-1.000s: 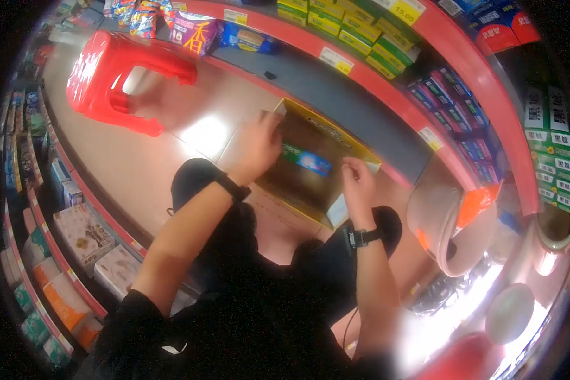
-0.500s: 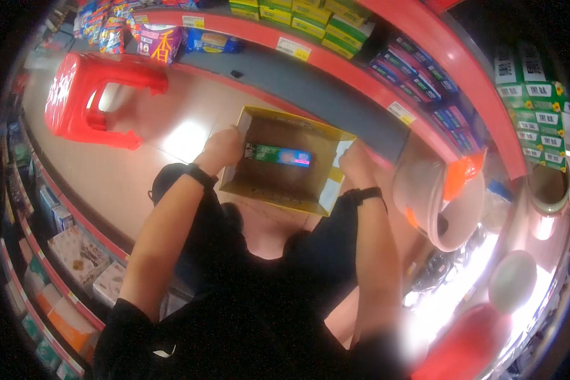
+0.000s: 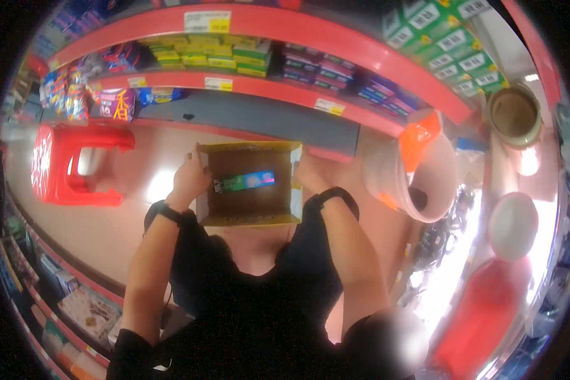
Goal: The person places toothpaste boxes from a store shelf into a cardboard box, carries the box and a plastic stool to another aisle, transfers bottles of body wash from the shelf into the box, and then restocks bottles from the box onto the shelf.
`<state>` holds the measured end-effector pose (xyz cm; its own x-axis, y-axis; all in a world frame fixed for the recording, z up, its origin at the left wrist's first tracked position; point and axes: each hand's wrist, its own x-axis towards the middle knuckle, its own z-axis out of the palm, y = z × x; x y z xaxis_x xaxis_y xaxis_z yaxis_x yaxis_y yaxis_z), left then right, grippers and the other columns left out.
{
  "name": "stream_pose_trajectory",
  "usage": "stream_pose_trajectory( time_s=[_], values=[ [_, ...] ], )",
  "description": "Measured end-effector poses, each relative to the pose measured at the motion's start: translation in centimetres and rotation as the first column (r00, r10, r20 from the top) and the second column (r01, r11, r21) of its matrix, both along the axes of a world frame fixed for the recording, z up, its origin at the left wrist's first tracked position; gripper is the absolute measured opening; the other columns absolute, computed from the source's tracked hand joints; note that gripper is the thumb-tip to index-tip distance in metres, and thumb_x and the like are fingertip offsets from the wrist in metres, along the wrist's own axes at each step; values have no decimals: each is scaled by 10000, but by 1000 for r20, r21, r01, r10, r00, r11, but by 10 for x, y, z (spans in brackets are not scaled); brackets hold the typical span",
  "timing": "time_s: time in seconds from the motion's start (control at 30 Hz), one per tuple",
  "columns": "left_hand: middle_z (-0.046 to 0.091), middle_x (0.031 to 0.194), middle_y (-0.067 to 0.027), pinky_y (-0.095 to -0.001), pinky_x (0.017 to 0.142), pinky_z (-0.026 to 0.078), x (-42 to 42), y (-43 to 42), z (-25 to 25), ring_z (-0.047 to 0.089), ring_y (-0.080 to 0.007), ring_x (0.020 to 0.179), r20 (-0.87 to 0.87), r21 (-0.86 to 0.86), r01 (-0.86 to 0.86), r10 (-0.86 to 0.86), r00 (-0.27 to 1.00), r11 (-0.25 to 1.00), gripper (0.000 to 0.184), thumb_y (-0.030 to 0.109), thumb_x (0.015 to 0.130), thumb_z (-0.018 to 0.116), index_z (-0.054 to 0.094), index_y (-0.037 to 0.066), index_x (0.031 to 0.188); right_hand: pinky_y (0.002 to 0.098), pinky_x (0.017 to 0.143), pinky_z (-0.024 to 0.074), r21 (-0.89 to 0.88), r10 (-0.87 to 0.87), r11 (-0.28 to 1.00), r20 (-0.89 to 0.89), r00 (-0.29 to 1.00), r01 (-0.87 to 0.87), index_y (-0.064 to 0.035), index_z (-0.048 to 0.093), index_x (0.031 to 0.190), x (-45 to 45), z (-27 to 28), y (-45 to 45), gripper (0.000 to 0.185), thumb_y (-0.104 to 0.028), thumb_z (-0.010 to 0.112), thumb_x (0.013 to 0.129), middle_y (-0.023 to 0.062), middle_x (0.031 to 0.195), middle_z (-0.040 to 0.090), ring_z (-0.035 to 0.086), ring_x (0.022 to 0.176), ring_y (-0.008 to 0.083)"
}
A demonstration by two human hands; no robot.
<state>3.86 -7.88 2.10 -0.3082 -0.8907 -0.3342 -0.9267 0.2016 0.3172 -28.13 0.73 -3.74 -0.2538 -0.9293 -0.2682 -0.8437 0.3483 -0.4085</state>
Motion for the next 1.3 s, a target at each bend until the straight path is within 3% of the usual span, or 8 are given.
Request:
stream_pose_trajectory(
  time_s=[0.13,0.2,0.37,0.47,0.53,1.07,1.23,1.3],
  values=[
    [489,1318,-282,-485,853,529,-7,1,1,630,-425,1003,21,-38,1,-1,1000,999,704,183,838,598,318,28,1465,421,861,530,-137,-184,966,229,956,218,-16,547,1260,3,57,4,435,-210,623,878,208,1135,663,655,1036,337],
    [533,1289,-231,-474,896,499,-11,5,6,603,-409,1056,14,-430,138,-147,989,892,583,160,839,612,436,46,1383,351,816,536,-324,-174,914,235,956,245,-45,589,1215,-11,57,8,360,-161,637,878,144,1107,674,674,960,263],
    [589,1212,-189,-463,906,479,-64,-1,75,582,-392,1075,-354,-330,195,-312,882,924,435,100,836,624,539,38,1258,279,818,494,-693,-212,640,255,944,331,-25,597,1162,-47,144,14,253,-73,602,913,87,1056,659,634,950,156],
    [577,1228,-194,-454,923,477,-101,1,107,582,-393,1094,-489,-154,182,-235,840,971,434,75,852,619,527,37,1274,268,870,472,-634,-165,606,490,856,481,1,593,1162,-52,175,8,224,-50,565,946,85,1085,648,610,994,139],
    [534,1292,-223,-444,971,461,-124,1,125,551,-412,1164,-803,-223,61,-218,555,973,507,69,870,606,458,22,1352,269,906,458,-645,-115,612,499,859,457,21,566,1224,-45,189,-2,271,-47,548,962,108,1187,620,597,1039,157],
    [442,1358,-263,-456,990,446,-174,-34,167,482,-460,1224,-697,-503,47,-437,568,863,665,51,827,619,314,-51,1408,363,1007,444,-624,-8,633,587,810,458,19,450,1380,-21,204,-48,533,-98,628,891,189,1407,478,504,1257,282],
    [469,1322,-248,-474,951,462,-172,-25,172,514,-443,1178,-707,-479,-68,-339,621,875,654,38,808,623,371,28,1411,439,998,429,-892,-446,444,-136,884,87,-27,562,1277,-61,207,-28,479,-160,696,837,219,1324,512,532,1174,385],
    [491,1285,-238,-472,943,464,-173,-25,170,525,-432,1151,-698,-511,-26,-397,596,859,638,33,805,623,397,43,1401,444,998,428,-888,-443,452,-145,885,81,-34,569,1281,-83,204,-29,498,-211,708,836,222,1334,509,525,1185,389]
  ],
)
